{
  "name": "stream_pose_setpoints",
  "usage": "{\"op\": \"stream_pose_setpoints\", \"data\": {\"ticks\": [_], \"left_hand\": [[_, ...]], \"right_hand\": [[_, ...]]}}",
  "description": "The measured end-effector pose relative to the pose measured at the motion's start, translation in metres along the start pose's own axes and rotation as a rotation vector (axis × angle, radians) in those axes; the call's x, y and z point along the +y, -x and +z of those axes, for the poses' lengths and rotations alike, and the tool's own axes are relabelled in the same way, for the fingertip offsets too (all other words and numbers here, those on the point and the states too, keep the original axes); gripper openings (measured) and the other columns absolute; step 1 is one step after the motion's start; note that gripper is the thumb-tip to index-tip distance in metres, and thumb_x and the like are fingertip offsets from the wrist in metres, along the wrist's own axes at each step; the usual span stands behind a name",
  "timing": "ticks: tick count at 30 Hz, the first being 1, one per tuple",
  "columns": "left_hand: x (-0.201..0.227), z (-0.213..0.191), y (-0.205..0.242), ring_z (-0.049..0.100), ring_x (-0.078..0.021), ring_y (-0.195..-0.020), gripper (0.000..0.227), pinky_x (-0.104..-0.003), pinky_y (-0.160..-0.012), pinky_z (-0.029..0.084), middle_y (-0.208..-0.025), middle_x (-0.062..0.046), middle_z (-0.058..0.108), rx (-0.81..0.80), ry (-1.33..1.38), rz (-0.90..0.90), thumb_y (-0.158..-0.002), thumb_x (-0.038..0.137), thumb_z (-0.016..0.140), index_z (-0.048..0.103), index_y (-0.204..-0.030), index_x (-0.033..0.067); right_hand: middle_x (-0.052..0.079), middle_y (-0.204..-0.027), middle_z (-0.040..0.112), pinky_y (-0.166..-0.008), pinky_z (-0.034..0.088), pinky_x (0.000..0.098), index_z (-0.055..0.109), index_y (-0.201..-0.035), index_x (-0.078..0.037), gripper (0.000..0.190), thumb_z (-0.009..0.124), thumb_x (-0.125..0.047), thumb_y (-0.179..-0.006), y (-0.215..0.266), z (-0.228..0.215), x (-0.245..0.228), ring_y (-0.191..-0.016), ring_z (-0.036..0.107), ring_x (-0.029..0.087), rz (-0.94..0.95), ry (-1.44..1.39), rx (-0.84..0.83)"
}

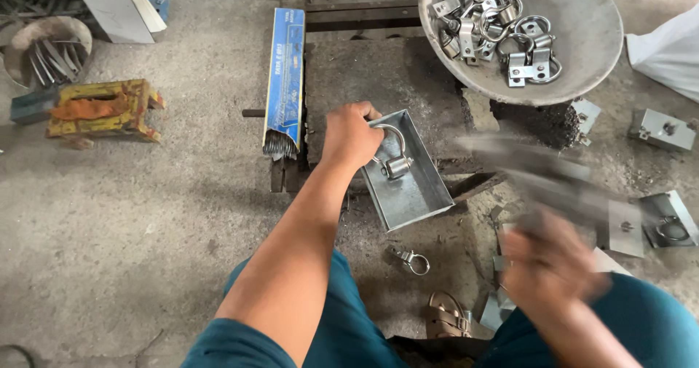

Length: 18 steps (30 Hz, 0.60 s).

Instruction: The person welds small metal components onto a larger metal base, using a welding torch and a hammer to secure and align the pieces.

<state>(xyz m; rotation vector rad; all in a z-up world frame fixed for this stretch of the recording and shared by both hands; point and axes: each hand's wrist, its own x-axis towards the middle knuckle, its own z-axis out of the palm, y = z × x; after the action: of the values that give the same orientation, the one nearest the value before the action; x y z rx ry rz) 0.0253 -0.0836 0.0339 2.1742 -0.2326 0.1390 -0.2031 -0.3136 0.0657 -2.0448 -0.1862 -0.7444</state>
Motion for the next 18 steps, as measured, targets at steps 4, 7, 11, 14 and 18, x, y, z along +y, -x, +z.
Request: {"op": "stream_pose_setpoints", "data": {"ticks": [4,7,11,14,18], "left_hand": [[-0.002,-0.003,-0.001,0.077,-0.0258,-0.072,0.009,-0.036,-0.068,0.059,-0.078,-0.015,0.076,-0.055,0.131,-0.005,-0.075,0.005,0.074,0.075,-0.084,0.0057],[-0.007,0.002,0.001,0.074,-0.0295,-0.077,0.011,-0.038,-0.071,0.057,-0.083,-0.015,0.075,-0.012,0.015,0.052,-0.074,0.006,0.077,0.076,-0.084,0.0058],[-0.010,0.005,0.000,0.075,-0.0281,-0.078,0.011,-0.037,-0.071,0.057,-0.086,-0.014,0.076,-0.013,0.049,0.054,-0.072,0.004,0.075,0.075,-0.083,0.0057],[-0.009,0.003,-0.001,0.075,-0.0282,-0.078,0.012,-0.037,-0.070,0.057,-0.086,-0.014,0.075,0.004,0.059,0.064,-0.071,0.004,0.076,0.075,-0.083,0.0053],[-0.007,-0.001,0.003,0.076,-0.0273,-0.074,0.012,-0.037,-0.069,0.058,-0.083,-0.015,0.075,-0.049,0.115,0.032,-0.076,0.003,0.074,0.075,-0.088,0.0053]], "right_hand": [[0.007,-0.071,0.068,-0.044,0.047,0.0316,0.072,-0.128,0.002,0.046,0.069,-0.029,-0.094,-0.016,0.015,-0.015,-0.051,0.059,0.014,0.050,0.401,-0.313],[0.009,-0.084,0.074,-0.039,0.048,0.0268,0.067,-0.133,-0.001,0.046,0.070,-0.029,-0.097,-0.025,-0.007,-0.041,-0.053,0.063,0.012,0.051,0.352,-0.065],[0.003,-0.079,0.070,-0.055,0.050,0.0255,0.071,-0.117,-0.012,0.021,0.066,-0.030,-0.110,-0.024,-0.032,-0.054,-0.060,0.061,0.011,-0.115,-0.024,0.084],[0.004,-0.079,0.070,-0.052,0.050,0.0275,0.072,-0.112,-0.009,0.021,0.066,-0.028,-0.104,-0.014,-0.003,-0.034,-0.060,0.062,0.011,-0.030,0.162,-0.085],[0.004,-0.075,0.071,-0.047,0.049,0.0315,0.070,-0.121,-0.008,0.032,0.068,-0.026,-0.095,-0.008,0.020,-0.016,-0.056,0.061,0.013,0.162,0.357,-0.333]]}}
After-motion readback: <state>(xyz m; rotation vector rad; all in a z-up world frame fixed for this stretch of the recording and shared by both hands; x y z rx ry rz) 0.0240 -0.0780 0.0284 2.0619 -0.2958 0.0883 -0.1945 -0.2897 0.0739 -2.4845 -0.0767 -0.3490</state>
